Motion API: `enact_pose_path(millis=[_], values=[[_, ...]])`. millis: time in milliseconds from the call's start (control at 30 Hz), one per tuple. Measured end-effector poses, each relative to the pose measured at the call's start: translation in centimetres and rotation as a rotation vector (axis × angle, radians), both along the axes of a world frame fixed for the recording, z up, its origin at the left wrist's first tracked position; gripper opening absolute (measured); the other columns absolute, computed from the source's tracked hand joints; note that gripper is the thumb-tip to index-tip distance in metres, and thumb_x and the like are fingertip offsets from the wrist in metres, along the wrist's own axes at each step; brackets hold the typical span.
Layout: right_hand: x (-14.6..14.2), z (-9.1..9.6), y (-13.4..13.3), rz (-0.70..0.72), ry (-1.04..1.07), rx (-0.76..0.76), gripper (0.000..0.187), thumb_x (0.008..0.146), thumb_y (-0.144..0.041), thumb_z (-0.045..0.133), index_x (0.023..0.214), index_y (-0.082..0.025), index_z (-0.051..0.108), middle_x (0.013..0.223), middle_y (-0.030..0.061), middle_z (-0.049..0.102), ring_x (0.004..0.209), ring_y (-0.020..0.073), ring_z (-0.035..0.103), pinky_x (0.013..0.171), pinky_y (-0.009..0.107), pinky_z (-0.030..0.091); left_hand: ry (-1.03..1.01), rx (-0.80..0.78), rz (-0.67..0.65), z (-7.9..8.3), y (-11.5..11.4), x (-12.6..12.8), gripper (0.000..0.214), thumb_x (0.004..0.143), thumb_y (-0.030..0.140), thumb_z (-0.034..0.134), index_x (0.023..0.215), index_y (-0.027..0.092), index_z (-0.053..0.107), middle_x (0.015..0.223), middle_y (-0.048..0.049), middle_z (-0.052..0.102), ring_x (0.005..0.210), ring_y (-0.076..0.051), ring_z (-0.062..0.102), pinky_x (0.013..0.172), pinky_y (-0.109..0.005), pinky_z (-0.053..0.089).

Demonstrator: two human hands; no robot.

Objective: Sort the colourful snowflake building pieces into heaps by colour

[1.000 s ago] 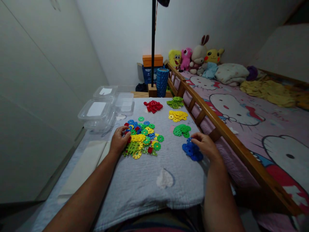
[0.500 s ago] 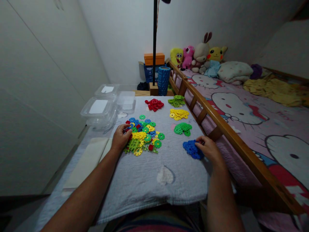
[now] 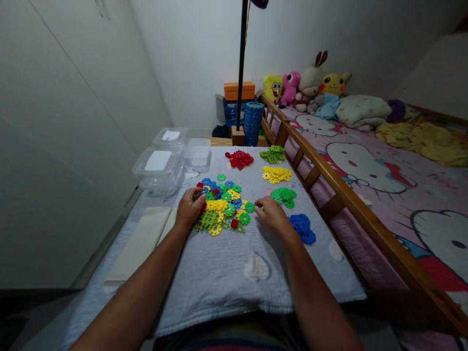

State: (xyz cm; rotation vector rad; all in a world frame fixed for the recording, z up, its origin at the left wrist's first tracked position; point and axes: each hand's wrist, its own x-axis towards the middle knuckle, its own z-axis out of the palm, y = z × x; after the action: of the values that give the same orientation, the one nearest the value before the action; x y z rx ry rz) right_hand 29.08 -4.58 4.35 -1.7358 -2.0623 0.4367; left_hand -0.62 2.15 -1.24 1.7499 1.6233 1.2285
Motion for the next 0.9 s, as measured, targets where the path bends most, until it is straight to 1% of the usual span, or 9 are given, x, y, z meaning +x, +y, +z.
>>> enact_pose_path(millis=[67, 133, 267, 367, 500, 600, 733, 800, 900], values=[[-1.3, -0.9, 1.0, -0.004, -0.087, 0.011, 0.026, 0.088, -0.017, 0.058, 0.111, -0.016, 0.07, 0.11, 0.0132, 0.066, 0.107, 0.0241, 0.057, 0.096, 0.033, 0.041, 0.0, 0.005, 0.004, 0.0, 0.0, 0.0, 0.038, 0.082, 0.049, 0.056, 0.104, 0.019, 0.066, 0.11, -0.0084, 0.066, 0.1, -0.024, 0.064, 0.098, -0.041, 0.05], [-2.0, -1.8, 1.6, -0.027, -0.139, 0.015, 0.03, 0.088, -0.017, 0.059, 0.116, -0.016, 0.068, 0.115, 0.0147, 0.064, 0.111, 0.026, 0.054, 0.099, 0.034, 0.04, -0.001, 0.005, 0.006, -0.1, 0.0, 0.0, 0.038, 0.082, 0.049, 0.057, 0.104, 0.019, 0.066, 0.11, -0.0085, 0.066, 0.1, -0.024, 0.064, 0.097, -0.041, 0.05], [-2.2, -3.0, 1.7, -0.044, -0.143, 0.008, 0.025, 0.086, -0.018, 0.061, 0.11, -0.018, 0.069, 0.114, 0.0135, 0.062, 0.112, 0.0259, 0.052, 0.098, 0.034, 0.04, -0.023, 0.003, -0.002, -0.4, 0.1, -0.1, 0.038, 0.082, 0.049, 0.058, 0.104, 0.019, 0.065, 0.109, -0.0078, 0.066, 0.097, -0.023, 0.065, 0.093, -0.039, 0.053], [-1.6, -3.0, 1.7, -0.06, -0.072, 0.017, 0.02, 0.084, -0.015, 0.062, 0.102, -0.017, 0.069, 0.106, 0.0111, 0.065, 0.105, 0.0232, 0.055, 0.092, 0.031, 0.041, -0.015, 0.0, -0.01, -0.7, 0.2, -0.3, 0.038, 0.082, 0.049, 0.058, 0.106, 0.02, 0.065, 0.107, -0.007, 0.067, 0.094, -0.023, 0.066, 0.089, -0.037, 0.054], [0.9, -1.8, 2.0, -0.072, 0.084, -0.016, 0.014, 0.081, -0.011, 0.057, 0.085, -0.018, 0.069, 0.088, 0.005, 0.069, 0.086, 0.0178, 0.06, 0.08, 0.028, 0.042, 0.009, -0.003, -0.009, -0.7, 0.2, -0.4, 0.038, 0.083, 0.049, 0.058, 0.106, 0.02, 0.065, 0.106, -0.0071, 0.067, 0.093, -0.023, 0.066, 0.087, -0.037, 0.055], [4.1, -0.6, 2.6, -0.197, 0.155, 0.03, 0.012, 0.08, -0.014, 0.057, 0.081, -0.019, 0.067, 0.081, 0.0021, 0.069, 0.078, 0.0163, 0.061, 0.074, 0.026, 0.042, 0.025, -0.005, -0.01, -0.6, 0.1, -0.3, 0.038, 0.083, 0.049, 0.057, 0.106, 0.02, 0.065, 0.108, -0.0077, 0.067, 0.094, -0.023, 0.066, 0.09, -0.039, 0.053], [7.8, 0.5, 3.4, -0.375, 0.101, 0.071, 0.01, 0.076, -0.015, 0.059, 0.081, -0.02, 0.065, 0.074, -0.0006, 0.066, 0.072, 0.0152, 0.059, 0.069, 0.025, 0.04, 0.031, -0.007, -0.002, -0.6, 0.1, -0.3, 0.038, 0.083, 0.048, 0.057, 0.106, 0.02, 0.065, 0.11, -0.0076, 0.067, 0.096, -0.023, 0.066, 0.093, -0.039, 0.052], [8.9, 0.5, 3.7, -0.395, 0.063, 0.06, 0.01, 0.074, -0.014, 0.058, 0.078, -0.02, 0.064, 0.072, -0.0012, 0.065, 0.07, 0.0148, 0.058, 0.067, 0.025, 0.039, 0.028, -0.006, -0.004, -0.6, 0.1, -0.3, 0.038, 0.082, 0.049, 0.057, 0.106, 0.02, 0.066, 0.11, -0.0075, 0.067, 0.096, -0.023, 0.065, 0.093, -0.039, 0.052], [9.3, 0.2, 4.1, -0.393, 0.011, 0.055, 0.01, 0.073, -0.013, 0.058, 0.077, -0.02, 0.064, 0.074, -0.0004, 0.065, 0.07, 0.0148, 0.057, 0.067, 0.025, 0.039, 0.03, -0.001, -0.008, -0.6, 0.2, -0.3, 0.038, 0.082, 0.049, 0.057, 0.106, 0.02, 0.066, 0.109, -0.0077, 0.068, 0.097, -0.023, 0.065, 0.095, -0.039, 0.052]])
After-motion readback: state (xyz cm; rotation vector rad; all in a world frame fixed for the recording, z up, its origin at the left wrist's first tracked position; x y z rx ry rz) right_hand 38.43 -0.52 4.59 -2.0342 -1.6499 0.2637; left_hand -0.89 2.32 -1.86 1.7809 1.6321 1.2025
